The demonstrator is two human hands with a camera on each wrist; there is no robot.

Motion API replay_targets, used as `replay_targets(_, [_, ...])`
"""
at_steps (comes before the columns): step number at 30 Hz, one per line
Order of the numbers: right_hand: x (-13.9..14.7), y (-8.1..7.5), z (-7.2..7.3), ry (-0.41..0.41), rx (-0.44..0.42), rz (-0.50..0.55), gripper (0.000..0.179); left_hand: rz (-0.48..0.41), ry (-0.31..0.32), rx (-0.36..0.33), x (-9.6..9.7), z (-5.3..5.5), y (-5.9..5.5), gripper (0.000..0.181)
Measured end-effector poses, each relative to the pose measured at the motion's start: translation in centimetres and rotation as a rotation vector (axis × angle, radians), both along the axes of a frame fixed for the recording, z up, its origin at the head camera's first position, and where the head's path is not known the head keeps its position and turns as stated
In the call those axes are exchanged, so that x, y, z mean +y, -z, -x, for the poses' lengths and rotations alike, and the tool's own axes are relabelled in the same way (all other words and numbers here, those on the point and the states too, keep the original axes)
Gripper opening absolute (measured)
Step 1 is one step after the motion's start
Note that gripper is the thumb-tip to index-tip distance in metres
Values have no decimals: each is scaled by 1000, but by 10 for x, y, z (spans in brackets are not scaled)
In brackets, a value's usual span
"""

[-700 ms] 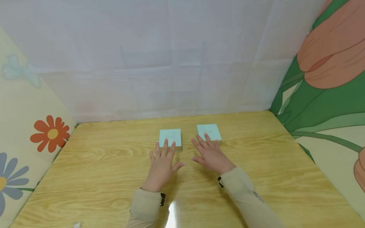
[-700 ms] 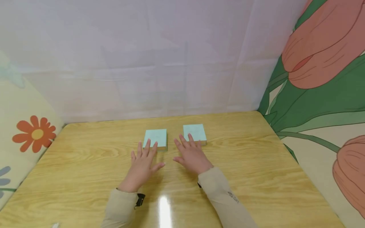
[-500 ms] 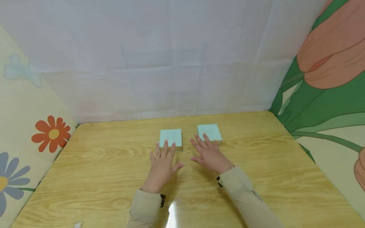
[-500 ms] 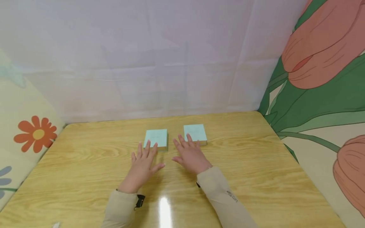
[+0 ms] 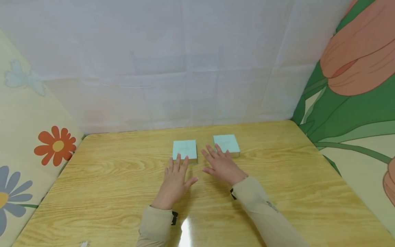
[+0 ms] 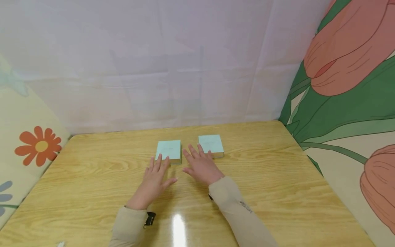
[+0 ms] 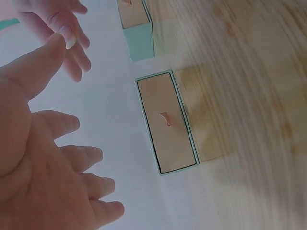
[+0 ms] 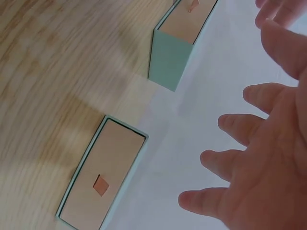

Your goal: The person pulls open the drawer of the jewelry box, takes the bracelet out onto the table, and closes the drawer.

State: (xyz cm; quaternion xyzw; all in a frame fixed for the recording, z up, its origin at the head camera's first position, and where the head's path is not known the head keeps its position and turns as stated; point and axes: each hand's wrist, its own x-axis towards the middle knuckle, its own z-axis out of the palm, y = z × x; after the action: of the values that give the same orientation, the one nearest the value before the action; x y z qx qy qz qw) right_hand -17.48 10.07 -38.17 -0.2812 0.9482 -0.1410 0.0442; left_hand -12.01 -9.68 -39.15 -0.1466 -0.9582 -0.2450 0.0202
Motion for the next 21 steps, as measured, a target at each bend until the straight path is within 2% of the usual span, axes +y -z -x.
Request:
replay_targets(12, [-10,4,4,-11,-17,2,65,-39,-7,-30,-6,2,7,73])
replay_targets(21, [-19,4,7,-22,-35,42,60,-77,-18,-46,-7,3,10,70])
